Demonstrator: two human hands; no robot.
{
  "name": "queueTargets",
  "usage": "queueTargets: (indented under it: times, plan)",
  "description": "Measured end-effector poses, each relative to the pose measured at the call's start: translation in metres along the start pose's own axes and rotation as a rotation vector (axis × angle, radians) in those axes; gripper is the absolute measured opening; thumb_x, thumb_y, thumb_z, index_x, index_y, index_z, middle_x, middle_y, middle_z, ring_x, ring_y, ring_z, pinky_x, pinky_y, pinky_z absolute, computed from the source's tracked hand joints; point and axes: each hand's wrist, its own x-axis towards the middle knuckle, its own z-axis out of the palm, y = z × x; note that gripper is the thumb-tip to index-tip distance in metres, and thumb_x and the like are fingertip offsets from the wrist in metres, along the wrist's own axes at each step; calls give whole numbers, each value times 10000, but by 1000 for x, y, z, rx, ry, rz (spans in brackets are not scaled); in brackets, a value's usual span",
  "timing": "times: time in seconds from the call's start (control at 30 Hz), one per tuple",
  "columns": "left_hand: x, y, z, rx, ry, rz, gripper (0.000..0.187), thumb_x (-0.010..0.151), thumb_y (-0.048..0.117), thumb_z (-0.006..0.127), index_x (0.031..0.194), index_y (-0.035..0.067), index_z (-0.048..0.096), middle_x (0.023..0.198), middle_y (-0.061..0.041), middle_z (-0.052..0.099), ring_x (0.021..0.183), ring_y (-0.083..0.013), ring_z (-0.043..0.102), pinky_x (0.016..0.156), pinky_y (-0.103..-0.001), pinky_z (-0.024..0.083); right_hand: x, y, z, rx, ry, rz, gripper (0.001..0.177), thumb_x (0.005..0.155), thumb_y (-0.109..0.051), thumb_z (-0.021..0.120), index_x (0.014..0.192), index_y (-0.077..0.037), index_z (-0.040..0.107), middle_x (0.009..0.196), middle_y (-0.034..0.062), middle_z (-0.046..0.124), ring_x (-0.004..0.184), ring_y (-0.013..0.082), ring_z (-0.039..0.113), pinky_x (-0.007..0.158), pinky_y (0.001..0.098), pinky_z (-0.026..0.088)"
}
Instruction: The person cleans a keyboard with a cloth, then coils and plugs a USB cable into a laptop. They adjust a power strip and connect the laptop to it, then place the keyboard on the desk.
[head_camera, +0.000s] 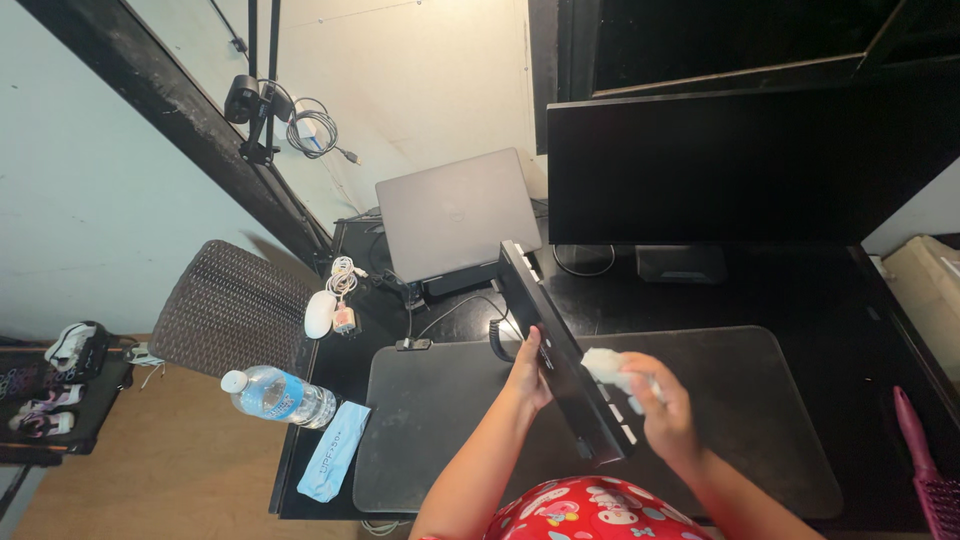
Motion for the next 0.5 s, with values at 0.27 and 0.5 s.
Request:
queueTargets:
  times: [0.27,0.5]
  plan:
    - [13,-13,-31,62,-57,-90,746,906,742,561,1273,98,645,1142,-169,709,1056,-343,685,933,-541,551,5,-93,8,-631,-672,-419,852,929,-679,457,1481,-31,482,1608,251,388,1543,484,194,1207,637,77]
    - [7,-18,-17,128,-94,-123,734,958,677,573,1419,106,590,1325,-149,689,1240,-296,667,1067,-516,526,32,-98,17,-755,-588,-435,831,926,-676,490,1508,-84,457,1611,213,389,1540,489,195,1215,646,85]
